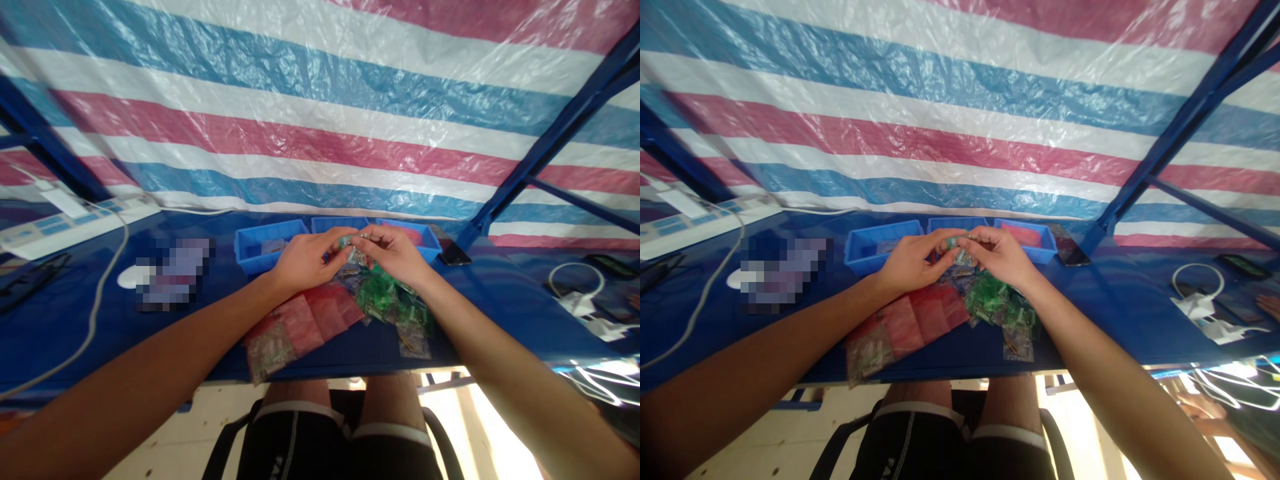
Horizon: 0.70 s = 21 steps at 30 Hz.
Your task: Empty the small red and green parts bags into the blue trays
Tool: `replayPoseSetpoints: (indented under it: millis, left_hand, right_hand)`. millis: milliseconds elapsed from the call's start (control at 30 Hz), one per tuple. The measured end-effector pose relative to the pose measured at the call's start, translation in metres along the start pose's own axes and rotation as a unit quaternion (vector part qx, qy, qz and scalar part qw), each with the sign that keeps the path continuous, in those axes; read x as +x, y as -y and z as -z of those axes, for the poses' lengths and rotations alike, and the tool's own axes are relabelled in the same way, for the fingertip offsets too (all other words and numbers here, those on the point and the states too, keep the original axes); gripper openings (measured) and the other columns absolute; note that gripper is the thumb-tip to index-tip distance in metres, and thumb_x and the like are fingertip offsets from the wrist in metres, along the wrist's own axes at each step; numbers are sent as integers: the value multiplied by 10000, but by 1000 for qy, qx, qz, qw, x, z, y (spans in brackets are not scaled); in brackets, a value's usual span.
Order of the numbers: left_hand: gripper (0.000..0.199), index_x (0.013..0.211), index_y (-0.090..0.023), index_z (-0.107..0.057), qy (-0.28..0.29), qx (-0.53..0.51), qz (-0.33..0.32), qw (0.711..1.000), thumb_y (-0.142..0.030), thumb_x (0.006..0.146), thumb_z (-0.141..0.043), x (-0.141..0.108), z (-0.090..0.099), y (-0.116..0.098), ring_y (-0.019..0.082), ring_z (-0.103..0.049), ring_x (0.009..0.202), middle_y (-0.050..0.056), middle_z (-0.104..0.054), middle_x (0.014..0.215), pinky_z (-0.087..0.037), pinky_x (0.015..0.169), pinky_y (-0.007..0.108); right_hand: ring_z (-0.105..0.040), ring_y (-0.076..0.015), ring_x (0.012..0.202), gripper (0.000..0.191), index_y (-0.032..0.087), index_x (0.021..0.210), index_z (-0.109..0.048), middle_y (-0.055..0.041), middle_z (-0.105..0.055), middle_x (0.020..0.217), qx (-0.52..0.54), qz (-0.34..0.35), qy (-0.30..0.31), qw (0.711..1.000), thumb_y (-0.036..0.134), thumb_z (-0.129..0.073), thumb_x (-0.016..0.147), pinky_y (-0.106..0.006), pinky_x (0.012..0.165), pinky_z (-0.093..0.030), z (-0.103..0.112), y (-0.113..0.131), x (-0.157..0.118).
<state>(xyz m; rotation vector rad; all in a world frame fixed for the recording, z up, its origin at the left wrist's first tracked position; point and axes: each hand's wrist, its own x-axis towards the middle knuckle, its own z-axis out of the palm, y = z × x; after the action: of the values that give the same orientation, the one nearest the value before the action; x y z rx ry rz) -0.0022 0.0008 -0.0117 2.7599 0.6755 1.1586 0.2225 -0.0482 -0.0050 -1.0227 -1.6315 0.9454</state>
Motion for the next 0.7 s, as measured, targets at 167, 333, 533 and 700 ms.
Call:
replayPoseSetpoints:
  millis: [167, 333, 533, 700]
  left_hand:
    - [396, 1414, -212, -665, 0, 5, -9, 1000, -387, 1071, -577, 0, 0, 0, 140, -675, 667, 14, -760, 877, -505, 666, 246]
    - [376, 1405, -211, -673, -17, -3, -18, 1000, -317, 1053, -597, 0, -1, 4, 146, -726, 741, 31, -808, 984, -516, 693, 251]
    - [384, 1411, -208, -669, -14, -8, -15, 1000, -284, 1041, -596, 0, 1, 4, 153, -755, 779, 39, -826, 1036, -515, 688, 250]
    - [414, 1430, -194, -646, 18, 0, -23, 1000, -294, 1033, -587, 0, -1, 6, 192, -775, 873, 53, -821, 1126, -565, 791, 294]
  right_hand:
    - [-617, -153, 605, 439, 238, 970, -773, -9, -720, 818, -7, -8, 18, 1000, 673, -758, 919, -294, 545, -518, 1, -1, 0]
    - [-636, -152, 623, 396, 230, 1042, -760, 0, -699, 803, -5, -14, 43, 999, 617, -749, 954, -285, 555, -536, 0, -1, -1]
    - [-661, -153, 646, 395, 210, 1060, -737, -2, -697, 824, 9, -11, 57, 998, 588, -768, 950, -274, 563, -559, -2, -3, -1]
    - [-654, -144, 636, 354, 215, 1074, -720, 1, -703, 867, 5, -12, 64, 998, 550, -763, 968, -275, 565, -563, -1, -4, -1]
